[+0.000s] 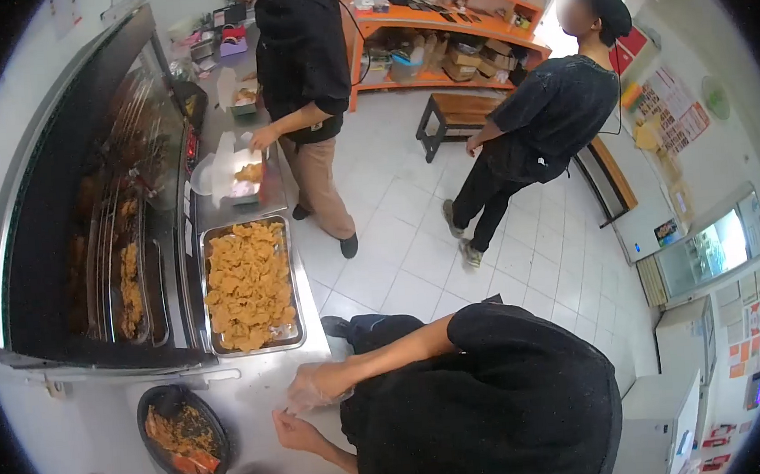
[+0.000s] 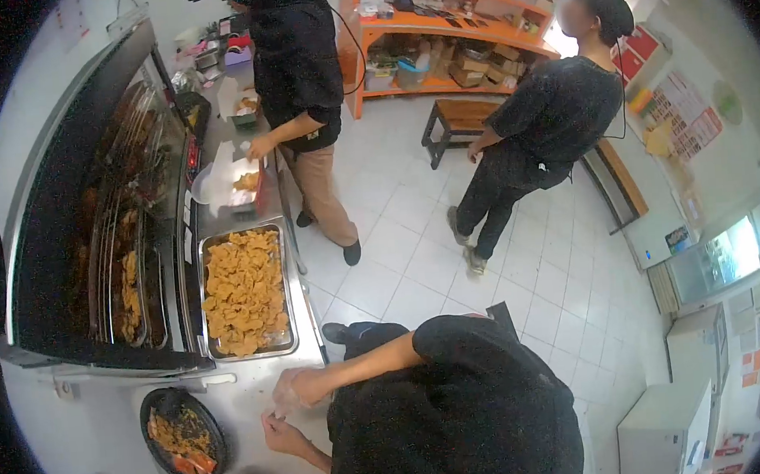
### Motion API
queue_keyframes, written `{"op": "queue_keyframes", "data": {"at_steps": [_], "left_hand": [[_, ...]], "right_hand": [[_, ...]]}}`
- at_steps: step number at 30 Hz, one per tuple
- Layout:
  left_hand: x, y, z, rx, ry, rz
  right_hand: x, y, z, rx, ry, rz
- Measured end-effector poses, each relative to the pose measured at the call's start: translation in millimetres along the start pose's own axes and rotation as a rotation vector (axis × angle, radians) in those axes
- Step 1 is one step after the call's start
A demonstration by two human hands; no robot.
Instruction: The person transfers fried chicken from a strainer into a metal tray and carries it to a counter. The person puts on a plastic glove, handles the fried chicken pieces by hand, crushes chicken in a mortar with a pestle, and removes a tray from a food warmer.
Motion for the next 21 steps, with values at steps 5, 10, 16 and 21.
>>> {"op": "queue_keyframes", "data": {"at_steps": [5,10,16,21], "left_hand": [[-19.5,24.5,-7.9,-0.165,-0.086,-0.028],[-35.8,40.8,-9.3,-0.151,-0.197,0.135],[-63.9,69.6,0.2,-0.318,-0.289,-0.004],[-67.3,50.9,1.6,-0.306,-0.298,-0.295]], "right_hand": [[22.6,14.5,0.7,-0.182,0.044,-0.129],[22.7,23.8,-8.1,-0.033,0.301,0.603],[7.3,31.3,-17.0,0.132,0.230,0.795],[-20.1,-15.9,-26.4,0.359,-0.116,0.365]]}}
Point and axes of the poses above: each hand's wrist, its own z-axis towards the middle knuckle, its own x-axis out of the palm, y = z × x, the point moved 9 cm from there along z, towards the middle knuckle, and after that the axes turned 5 degrees about -x, right-handed, at the moved point
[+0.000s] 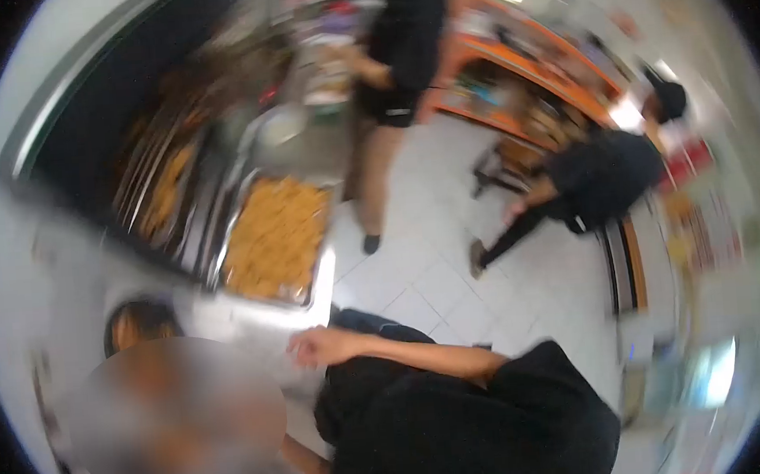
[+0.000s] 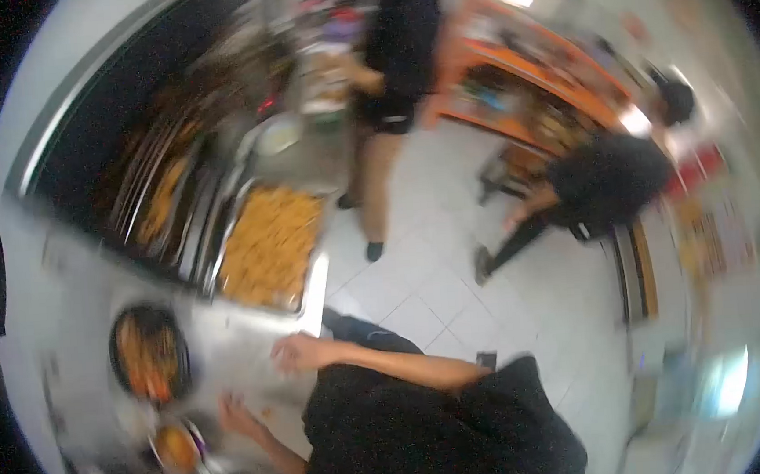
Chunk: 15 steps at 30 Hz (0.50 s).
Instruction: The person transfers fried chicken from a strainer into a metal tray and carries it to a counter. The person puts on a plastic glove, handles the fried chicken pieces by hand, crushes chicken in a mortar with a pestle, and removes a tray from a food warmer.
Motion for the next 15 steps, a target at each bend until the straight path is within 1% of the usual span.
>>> {"op": "queue_keyframes", "data": {"at_steps": [1,2,3,4,5,7,8,9,10,12,13,14,15], "left_hand": [[7.4,-15.0,-19.0,-0.047,0.191,0.067],[0.0,66.9,0.3,0.143,0.154,-0.055],[1.7,33.3,-18.4,-0.084,0.157,-0.031],[-4.8,19.2,-27.4,0.012,0.121,0.099],[-13.8,11.8,-35.8,-0.016,0.168,0.306],[-30.0,42.6,-49.2,-0.020,0.122,0.127],[-42.9,46.5,-58.9,-0.060,0.064,0.128],[-50.9,38.5,-65.9,-0.016,0.028,0.200],[-57.0,29.6,-71.8,0.035,0.006,0.268],[-67.8,46.3,-80.7,-0.006,-0.037,0.312],[-72.5,55.5,-87.4,-0.018,-0.054,0.365],[-76.3,65.4,-92.6,-0.050,-0.057,0.367],[-79.6,75.0,-93.1,-0.092,-0.070,0.372]], "right_hand": [[-9.8,-1.9,-1.0,-0.140,-0.152,-0.175],[-16.9,6.0,-6.9,0.065,-0.214,-0.350],[-15.5,-14.8,-3.2,0.061,-0.176,-0.455],[-18.3,-4.0,0.5,0.020,-0.175,-0.479],[-24.1,7.0,-1.1,0.039,-0.271,-0.482],[-25.6,31.3,12.0,-0.125,-0.262,-0.545],[-20.4,32.0,21.2,-0.132,-0.226,-0.544],[-14.9,33.8,30.2,-0.137,-0.212,-0.546],[-6.4,39.5,37.9,-0.097,-0.164,-0.484],[12.8,30.5,68.9,-0.130,-0.026,-0.444],[22.9,38.7,87.4,-0.120,-0.028,-0.387],[30.8,49.1,111.0,-0.233,-0.048,-0.404],[35.3,47.4,140.9,-0.232,-0.071,-0.404]]}}
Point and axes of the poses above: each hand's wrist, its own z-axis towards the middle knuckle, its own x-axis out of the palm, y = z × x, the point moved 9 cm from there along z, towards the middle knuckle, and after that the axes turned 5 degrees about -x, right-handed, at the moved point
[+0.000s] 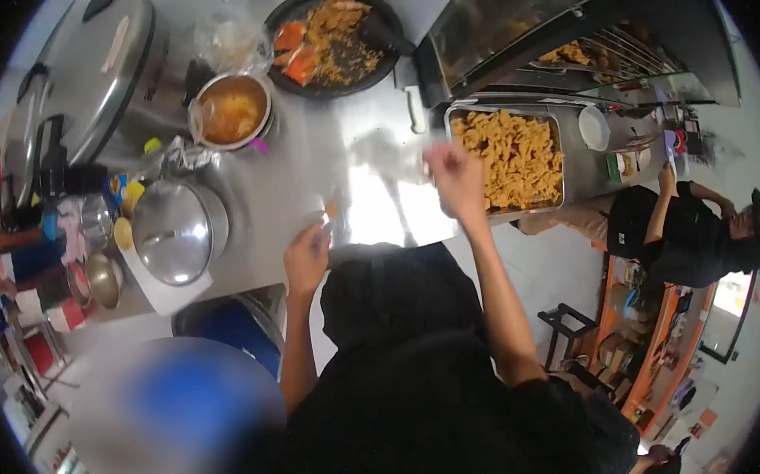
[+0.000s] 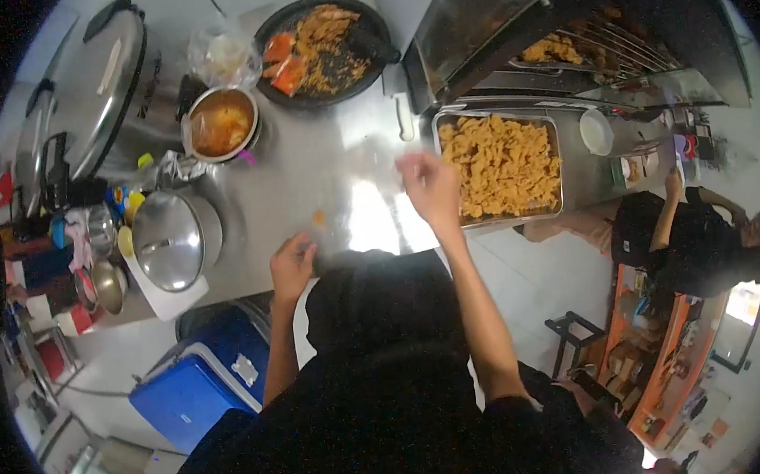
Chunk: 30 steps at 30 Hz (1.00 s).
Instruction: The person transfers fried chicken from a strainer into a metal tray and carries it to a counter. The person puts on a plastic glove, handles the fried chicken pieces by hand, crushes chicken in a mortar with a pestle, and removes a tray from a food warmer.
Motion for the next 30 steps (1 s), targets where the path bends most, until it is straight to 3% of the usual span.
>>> {"op": "queue_keyframes", "data": {"at_steps": [4,5,7,8,9,10,14,16,18,19,21,23,24,26,30], "left_hand": [[3.4,16.8,-6.5,-0.059,-0.041,0.050],[9.8,20.9,-5.7,-0.038,-0.028,0.050],[12.2,6.6,0.3,0.208,-0.215,0.177],[23.2,-7.0,6.4,0.265,-0.170,0.149],[30.6,-2.0,16.0,0.109,-0.147,0.035],[38.6,7.0,23.7,-0.055,-0.120,-0.068],[69.6,20.7,59.6,-0.085,-0.041,-0.241],[48.8,5.7,75.0,-0.066,-0.208,-0.226],[40.6,-9.7,83.2,0.008,-0.229,-0.168],[33.6,-13.6,84.2,0.030,-0.293,-0.142],[27.3,-17.3,84.4,0.042,-0.343,-0.137],[30.3,-17.4,78.5,0.048,-0.313,-0.164],[32.8,-21.7,72.4,0.072,-0.318,-0.120],[39.7,-29.2,60.8,0.111,-0.321,-0.076],[77.1,-38.4,47.7,0.075,-0.216,-0.103]], "right_hand": [[11.5,46.3,106.9,-0.173,-0.338,0.382],[18.0,54.5,129.5,-0.268,-0.413,0.234],[20.8,88.1,144.7,-0.436,-0.513,-0.029],[43.1,62.2,163.5,-0.457,-0.495,-0.063],[62.7,49.5,174.6,-0.404,-0.300,-0.165],[67.8,49.7,164.5,-0.427,-0.303,-0.211],[68.0,33.2,78.6,-0.461,-0.144,-0.226],[49.9,17.8,19.1,-0.457,0.043,-0.235],[23.3,-26.5,-44.0,-0.430,0.197,-0.273],[0.9,-49.2,-72.3,-0.307,0.302,-0.250],[-55.9,-93.0,-120.1,-0.070,0.297,-0.344],[-114.5,-138.0,-162.9,0.229,0.092,-0.249],[-128.6,-152.7,-172.6,0.231,0.071,-0.252],[-160.7,-194.5,-190.4,0.454,-0.148,-0.142],[-186.8,-197.2,-120.0,0.319,-0.183,-0.126]]}}
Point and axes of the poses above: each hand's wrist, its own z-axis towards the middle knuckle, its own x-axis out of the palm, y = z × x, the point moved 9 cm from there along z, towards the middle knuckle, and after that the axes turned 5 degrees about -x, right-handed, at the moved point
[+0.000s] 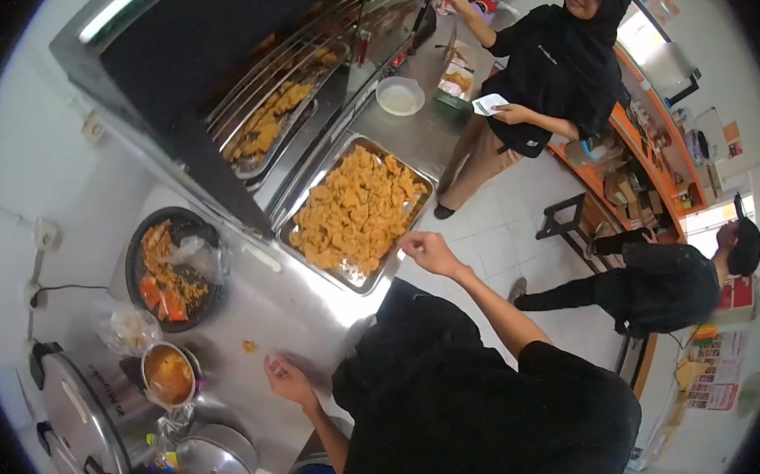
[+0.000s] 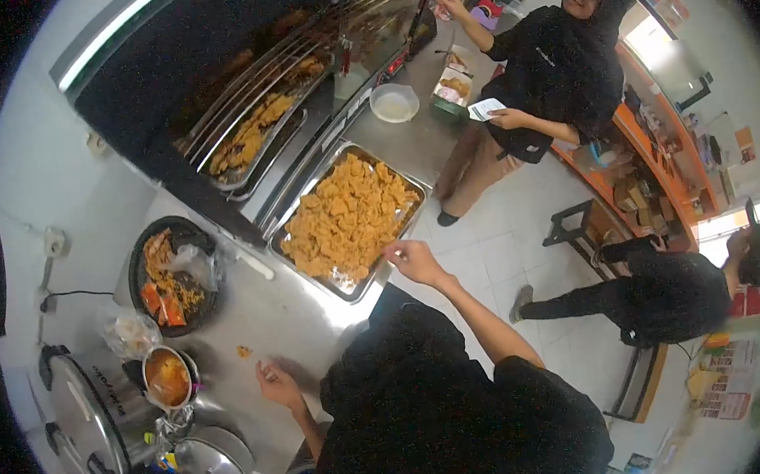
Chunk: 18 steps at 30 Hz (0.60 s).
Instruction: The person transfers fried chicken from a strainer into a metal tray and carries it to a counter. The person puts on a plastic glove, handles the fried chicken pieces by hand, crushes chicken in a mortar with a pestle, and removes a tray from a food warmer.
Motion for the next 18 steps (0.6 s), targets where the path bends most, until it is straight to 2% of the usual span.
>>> {"op": "queue_keyframes", "data": {"at_steps": [2,6,10,12,14,16,18], "left_hand": [[17.5,-10.8,-6.3,-0.014,0.002,-0.020],[40.2,-42.4,-22.8,0.006,-0.045,0.018],[62.5,-68.2,-42.1,0.011,-0.186,0.082],[74.5,-72.1,-57.6,-0.064,-0.216,0.136],[91.0,-96.5,-69.9,-0.018,-0.247,0.150],[106.1,-114.3,-86.0,-0.031,-0.261,0.173],[116.7,-120.4,-107.1,-0.048,-0.265,0.199]], "right_hand": [[-17.0,46.9,49.5,-0.129,-0.040,0.104],[-61.0,80.3,139.7,-0.286,-0.064,0.158],[-172.1,68.0,238.7,-0.442,-0.514,0.213],[-238.9,49.0,290.4,-0.562,-0.814,0.144],[-292.6,22.5,348.4,-0.352,-0.837,0.243],[-324.0,-8.0,413.0,-0.294,-0.904,0.151],[-322.8,-22.7,456.5,-0.331,-0.891,0.183]]}}
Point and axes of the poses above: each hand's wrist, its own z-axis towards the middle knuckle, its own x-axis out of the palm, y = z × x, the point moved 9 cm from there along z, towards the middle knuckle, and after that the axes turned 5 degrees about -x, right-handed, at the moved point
